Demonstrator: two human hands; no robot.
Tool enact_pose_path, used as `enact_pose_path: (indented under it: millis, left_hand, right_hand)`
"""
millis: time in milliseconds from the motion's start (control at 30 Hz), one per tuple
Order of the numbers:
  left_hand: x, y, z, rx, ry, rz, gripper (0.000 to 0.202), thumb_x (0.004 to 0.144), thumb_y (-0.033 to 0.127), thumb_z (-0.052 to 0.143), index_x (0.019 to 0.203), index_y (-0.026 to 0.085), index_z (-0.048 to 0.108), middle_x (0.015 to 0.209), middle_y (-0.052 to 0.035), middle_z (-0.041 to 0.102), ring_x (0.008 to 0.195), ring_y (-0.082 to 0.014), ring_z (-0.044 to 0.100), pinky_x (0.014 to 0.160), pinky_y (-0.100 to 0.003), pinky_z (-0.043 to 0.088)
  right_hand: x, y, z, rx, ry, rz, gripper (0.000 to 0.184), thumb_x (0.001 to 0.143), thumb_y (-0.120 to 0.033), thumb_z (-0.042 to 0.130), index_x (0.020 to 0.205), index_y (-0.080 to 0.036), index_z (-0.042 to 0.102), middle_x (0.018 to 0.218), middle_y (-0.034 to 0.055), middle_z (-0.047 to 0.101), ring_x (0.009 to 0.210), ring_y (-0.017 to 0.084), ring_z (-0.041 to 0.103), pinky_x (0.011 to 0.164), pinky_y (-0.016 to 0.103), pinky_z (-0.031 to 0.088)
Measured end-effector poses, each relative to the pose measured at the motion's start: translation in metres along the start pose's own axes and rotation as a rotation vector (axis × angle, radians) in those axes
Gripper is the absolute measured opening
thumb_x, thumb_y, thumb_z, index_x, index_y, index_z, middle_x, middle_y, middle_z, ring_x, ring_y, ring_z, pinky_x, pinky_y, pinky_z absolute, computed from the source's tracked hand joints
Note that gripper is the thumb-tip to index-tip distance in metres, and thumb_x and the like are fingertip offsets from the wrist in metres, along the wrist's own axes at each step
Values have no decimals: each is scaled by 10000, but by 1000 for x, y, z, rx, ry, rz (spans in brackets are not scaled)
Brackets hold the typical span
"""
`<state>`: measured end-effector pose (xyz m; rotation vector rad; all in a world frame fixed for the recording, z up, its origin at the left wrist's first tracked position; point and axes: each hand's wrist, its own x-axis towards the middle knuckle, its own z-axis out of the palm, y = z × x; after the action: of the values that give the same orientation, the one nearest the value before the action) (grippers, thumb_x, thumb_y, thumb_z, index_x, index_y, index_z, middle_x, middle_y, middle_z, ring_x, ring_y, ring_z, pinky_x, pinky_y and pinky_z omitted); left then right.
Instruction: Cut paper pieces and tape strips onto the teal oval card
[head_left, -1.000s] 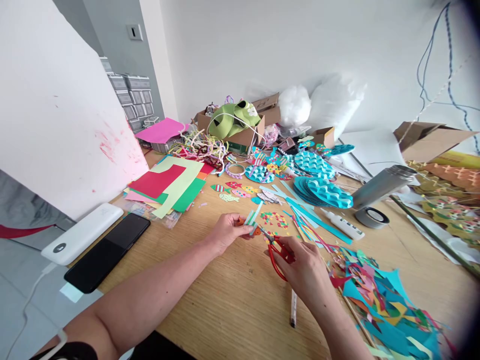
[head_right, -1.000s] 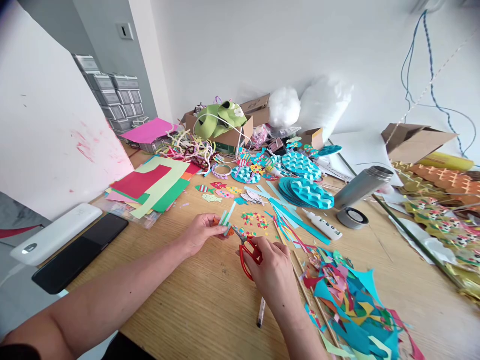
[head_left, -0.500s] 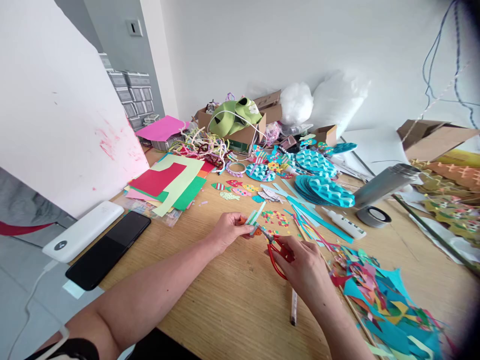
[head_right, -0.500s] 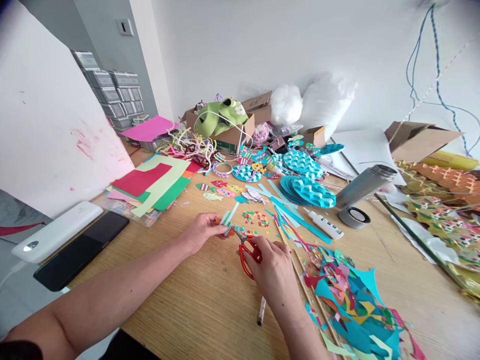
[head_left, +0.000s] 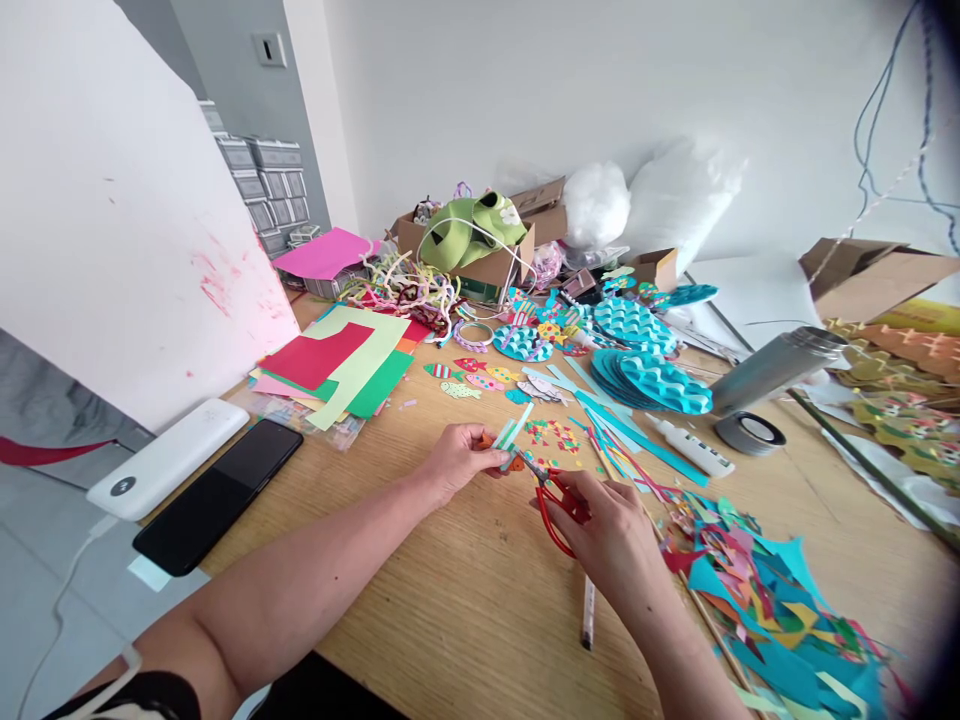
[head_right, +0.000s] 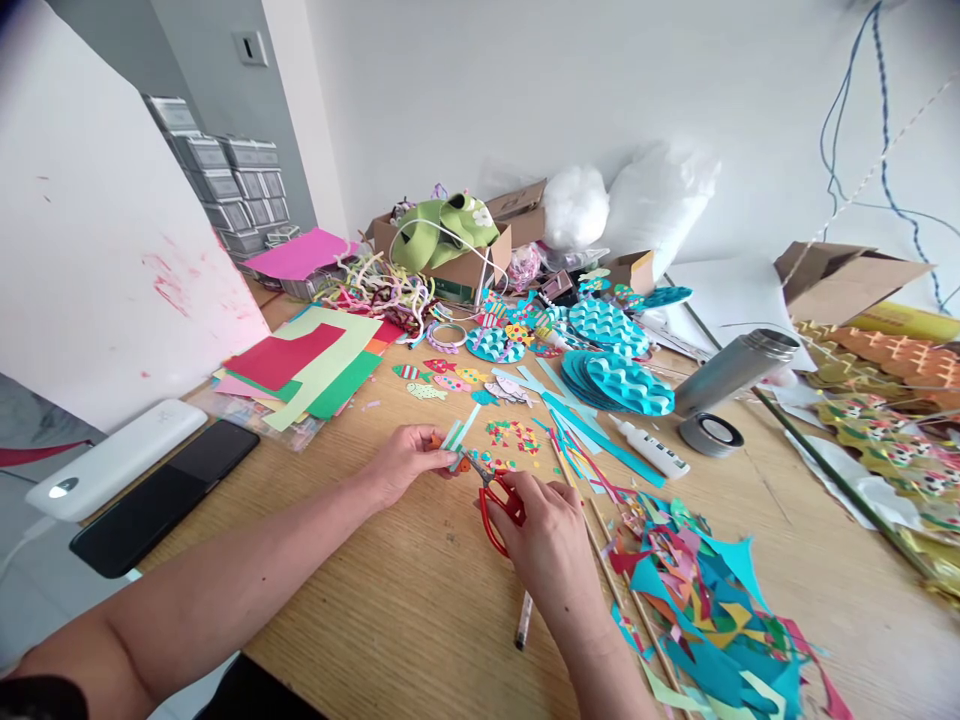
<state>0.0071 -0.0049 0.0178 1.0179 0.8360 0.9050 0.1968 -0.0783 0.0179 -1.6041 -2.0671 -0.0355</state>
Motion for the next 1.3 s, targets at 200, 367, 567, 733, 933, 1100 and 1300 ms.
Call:
enact_pose_path:
  millis: [200,367,567,733,933,1100,1300]
  left_hand:
    - [0,0,0,10,-8,-13,285,536,296,769,712,103,655,698,-56,694,606,-138,617,613,-274,485]
    - [0,-1,0,1,-23,-14,274,549,299,764,714,106,662,701,-58,700,611,-141,619,623,-280,490]
    - [0,0,-1,51,-55,-23,252,588,299,728,731,93,707,686,-62,701,620,-137,613,635,-266,487]
    - [0,-1,-1,63,-51,-28,239,596,287,722,747,102,716,699,-57,706,625,-137,616,638,-269,492]
    - [-1,0,-1,78,-63,-36,249,593,287,721,756,99,717,710,-64,709,630,-142,621,637,-266,490]
    - [-2,2,0,89,-56,-43,245,595,286,716,750,98,714,715,-69,709,629,-143,622,638,-264,493]
    - [-2,2,1,85,-43,-37,231,586,284,720,735,107,707,699,-61,705,619,-141,618,623,-258,482]
  right_hand:
    - [0,-1,0,4,-14,5,209,842,-397,566,922,-211,620,719,10,670,679,180,587,746,325,405]
    - [0,-1,-1,9,-21,1,219,853,-402,544,921,-206,613,703,9,661,666,175,594,744,324,405]
    - [0,-2,-1,18,-17,-3,213,853,-392,549,915,-197,609,695,7,654,658,171,589,727,318,409]
    - [0,-1,0,17,-5,-20,214,852,-390,556,920,-194,608,699,4,655,655,171,586,744,328,406]
    - [0,-2,-1,2,-10,-16,257,865,-429,515,904,-196,616,688,14,657,651,174,594,735,326,416]
    - [1,-2,-2,6,-32,-5,237,862,-413,520,906,-199,613,697,18,658,651,172,592,731,322,416]
    - [1,-6,-3,37,-40,34,235,850,-415,524,888,-205,622,681,17,656,643,171,599,720,324,418]
